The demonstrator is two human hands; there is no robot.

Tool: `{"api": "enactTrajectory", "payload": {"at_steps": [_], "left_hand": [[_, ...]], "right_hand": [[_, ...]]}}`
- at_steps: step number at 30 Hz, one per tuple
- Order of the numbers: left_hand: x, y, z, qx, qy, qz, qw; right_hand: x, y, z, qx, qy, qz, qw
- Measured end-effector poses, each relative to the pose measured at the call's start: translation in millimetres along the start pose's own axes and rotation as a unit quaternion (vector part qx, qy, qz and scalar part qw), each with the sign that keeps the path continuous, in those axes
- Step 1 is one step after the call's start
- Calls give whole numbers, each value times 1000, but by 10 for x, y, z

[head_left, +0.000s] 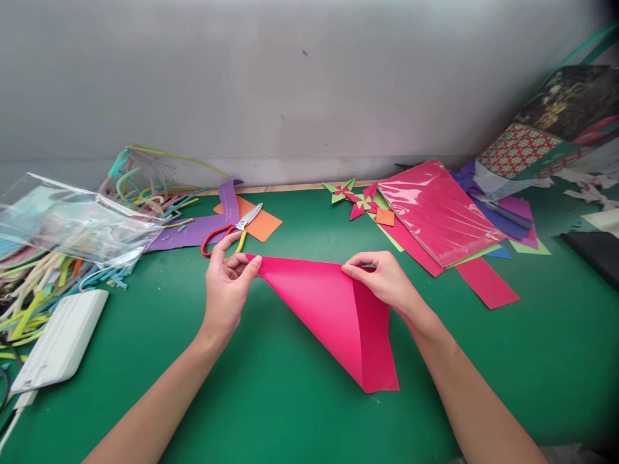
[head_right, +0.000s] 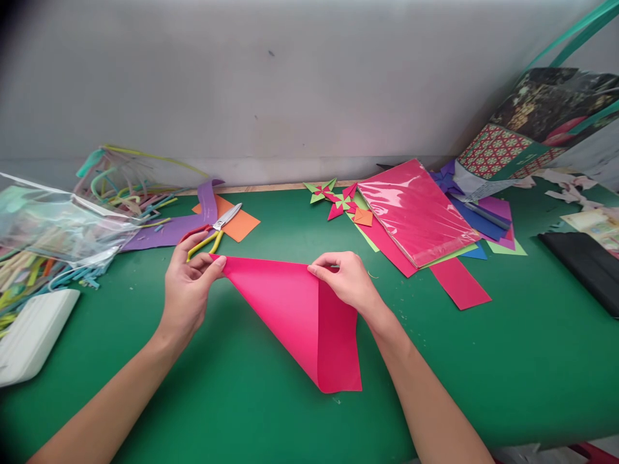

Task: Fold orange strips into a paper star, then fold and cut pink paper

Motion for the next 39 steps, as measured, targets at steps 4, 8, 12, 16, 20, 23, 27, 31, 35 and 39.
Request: {"api": "enactTrajectory", "payload": {"at_steps": [4, 8, 12, 16, 20, 23, 27, 31, 35, 39], "left_hand": [[4, -2, 11, -2, -1, 4, 1000], [5, 2, 19, -1, 1, 8, 1000], [13, 3, 26, -4, -2, 9, 1000], [31, -4, 27, -2, 10, 13, 1000], [47, -10, 43, -17, -7, 25, 1000], [50, -8, 46, -24, -12, 29, 999], [57, -6, 47, -27, -23, 33, 999], [60, -8, 43, -27, -32, 27, 999], [68, -12, 35, -26, -31, 24, 999], [74, -17, 34, -24, -23, 27, 999]], "right_hand": [[-5, -3, 9, 1, -7, -3, 1000], [-10, -2, 10, 2, -12, -5, 1000], [-10, -5, 2, 6, -12, -4, 1000], [-9, -6, 4, 6, -7, -2, 1000], [-8, -3, 8, 7, -3, -1, 1000], [-5, -1, 4, 9, -2, -1, 1000], [-1, -2, 0, 11, 1, 1, 1000], [3, -4, 0, 12, 7, 4, 1000], [4, -2, -1, 14, 10, 5, 1000], [5, 3, 1, 14, 9, 7, 1000]]}}
Point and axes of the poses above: each hand's wrist, its own y-axis away from the middle knuckle, its own x-axis out of the back of the hand, z = x × y, the point moved 6 cm from there along -y, towards the middle knuckle, and after that the axes turned 1 degree about -z, right-handed, at the moved point
